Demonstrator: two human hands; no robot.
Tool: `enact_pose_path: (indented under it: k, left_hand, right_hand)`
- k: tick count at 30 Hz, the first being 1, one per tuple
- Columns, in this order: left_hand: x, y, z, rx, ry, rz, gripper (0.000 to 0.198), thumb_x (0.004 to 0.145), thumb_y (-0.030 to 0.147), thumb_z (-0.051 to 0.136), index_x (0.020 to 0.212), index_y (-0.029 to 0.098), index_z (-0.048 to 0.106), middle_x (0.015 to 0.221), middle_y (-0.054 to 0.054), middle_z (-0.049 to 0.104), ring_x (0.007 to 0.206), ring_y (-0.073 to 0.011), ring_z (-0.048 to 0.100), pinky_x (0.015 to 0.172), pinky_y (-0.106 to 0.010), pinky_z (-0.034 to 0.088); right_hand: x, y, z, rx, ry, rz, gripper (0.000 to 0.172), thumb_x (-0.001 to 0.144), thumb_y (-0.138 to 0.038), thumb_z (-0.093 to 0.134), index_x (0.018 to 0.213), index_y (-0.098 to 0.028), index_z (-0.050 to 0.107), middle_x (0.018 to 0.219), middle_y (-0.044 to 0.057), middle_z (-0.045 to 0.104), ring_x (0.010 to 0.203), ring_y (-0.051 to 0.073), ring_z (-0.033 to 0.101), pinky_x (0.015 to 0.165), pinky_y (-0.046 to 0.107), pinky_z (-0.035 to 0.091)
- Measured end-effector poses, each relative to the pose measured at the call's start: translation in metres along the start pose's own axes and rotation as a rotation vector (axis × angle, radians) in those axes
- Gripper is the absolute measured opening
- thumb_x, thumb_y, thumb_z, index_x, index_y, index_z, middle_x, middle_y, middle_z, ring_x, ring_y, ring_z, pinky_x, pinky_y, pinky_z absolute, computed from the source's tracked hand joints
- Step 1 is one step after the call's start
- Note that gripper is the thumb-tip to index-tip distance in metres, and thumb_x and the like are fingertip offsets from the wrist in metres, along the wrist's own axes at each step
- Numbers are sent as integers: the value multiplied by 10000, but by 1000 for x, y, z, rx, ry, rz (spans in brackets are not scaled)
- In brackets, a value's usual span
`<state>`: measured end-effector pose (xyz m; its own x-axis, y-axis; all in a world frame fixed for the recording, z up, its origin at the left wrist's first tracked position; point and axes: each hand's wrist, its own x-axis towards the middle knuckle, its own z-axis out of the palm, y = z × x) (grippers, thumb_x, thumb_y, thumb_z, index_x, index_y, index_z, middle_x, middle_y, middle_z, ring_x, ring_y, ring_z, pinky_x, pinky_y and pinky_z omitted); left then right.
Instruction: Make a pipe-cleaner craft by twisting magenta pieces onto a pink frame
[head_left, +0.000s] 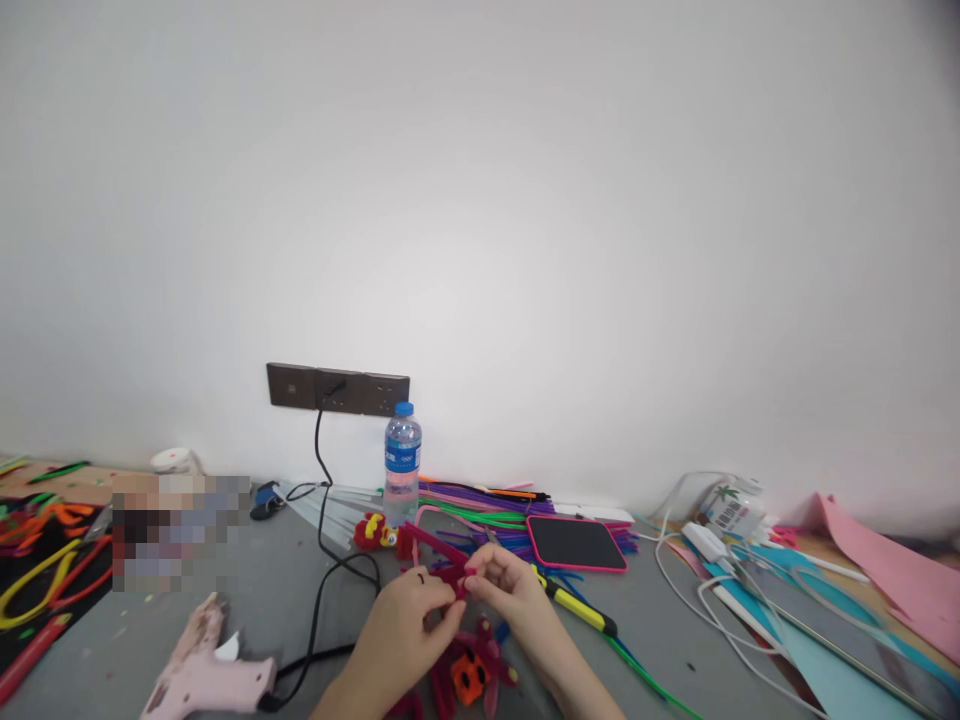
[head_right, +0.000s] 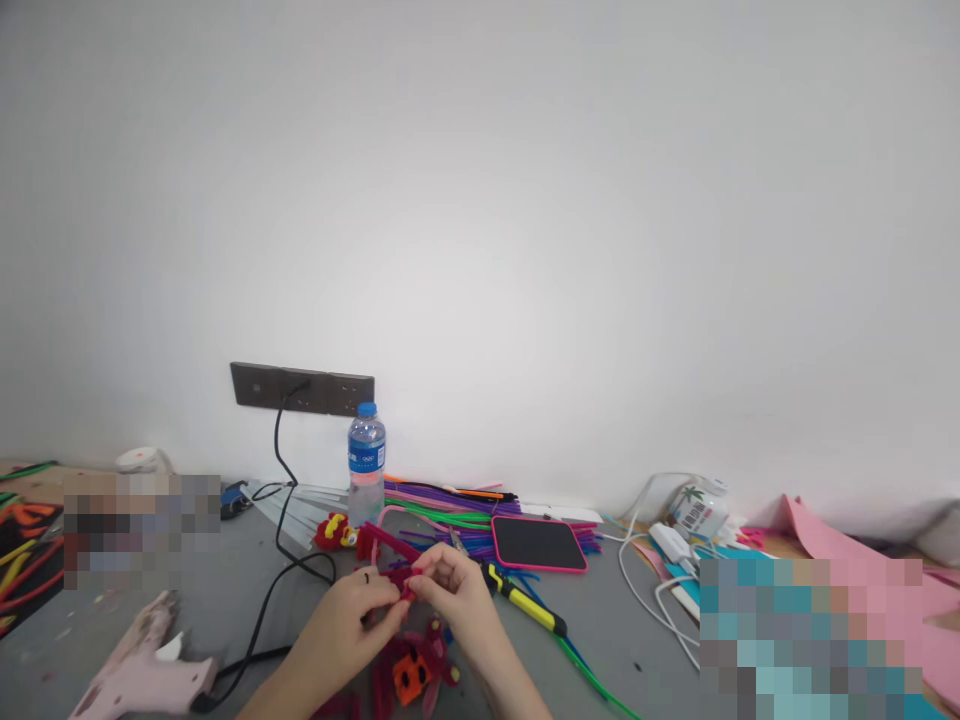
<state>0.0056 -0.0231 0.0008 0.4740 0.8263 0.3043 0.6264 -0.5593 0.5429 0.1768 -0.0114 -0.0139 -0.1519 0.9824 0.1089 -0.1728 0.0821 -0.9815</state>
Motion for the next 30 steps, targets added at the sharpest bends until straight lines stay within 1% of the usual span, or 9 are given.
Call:
enact_pose_path:
  k: [2,4,7,9,11,16,19,22,30]
  left_hand:
    - [0,2,-2,-22,8,-36,271,862,176,521,604,187,604,582,-8,622,642,-178,562,593,-258,346]
    - [1,3,-4,-112,20,-59,265,876,211,520,634,185,625,601,-8,642,622,-168,575,582,-249,354]
    - [2,2,-7,-341,7,-74,237,920,285,487,829,193,685,650,-7,697,622,-162,623,592,-229,397]
    - [3,1,-8,-469,0,-90,235,926,298,482,972,196,689,669,-11,722,636,-166,656,601,-220,429]
    - [3,0,-8,-539,8,-100,242,915,291,498,1025,189,688,687,-22,739,651,-172,677,611,-216,453]
    - [4,2,-12,-567,29,-92,216,882,271,534,950,183,719,682,-34,750,650,-180,690,612,-218,473]
    - [5,1,-12,-540,0,-84,156,839,211,573,881,186,721,686,-28,761,639,-175,693,615,-212,474]
    - [6,-2,-9,-480,8,-92,127,813,174,584,812,184,710,679,-22,764,634,-170,693,633,-210,476]
    - [6,-2,-8,-407,7,-114,152,827,220,573,800,192,720,646,-18,763,608,-172,687,615,-210,473]
  right_hand:
    - [0,-1,-2,-26,-11,-2,356,638,-444,811,688,-170,590,557,-49,541,517,97,465,511,212,337]
    - [-1,-2,-2,-28,-16,-3,358,652,-446,801,663,-173,569,559,-44,552,518,98,477,514,214,347]
    - [-2,-4,-1,-30,-41,13,360,661,-444,794,658,-177,552,563,-40,572,514,102,503,510,216,367]
    - [-2,-4,0,-24,-63,39,373,653,-457,794,663,-182,542,554,-41,580,497,107,519,481,213,366]
    - [-2,-4,1,-18,-78,54,382,655,-474,785,671,-184,536,550,-33,595,495,118,541,458,209,366]
    - [-2,-3,1,-85,-67,15,396,688,-505,749,651,-178,531,533,-26,595,468,100,504,446,199,355]
    - [-2,-3,0,-155,-53,-7,418,692,-534,733,637,-180,518,509,-42,550,441,88,456,429,197,340]
    - [-2,-3,0,-204,-38,-23,435,688,-553,726,628,-186,500,498,-57,506,431,80,413,416,193,321]
    - [-2,-1,1,-223,-17,-32,441,703,-567,711,652,-187,492,525,-69,473,448,76,394,428,192,304]
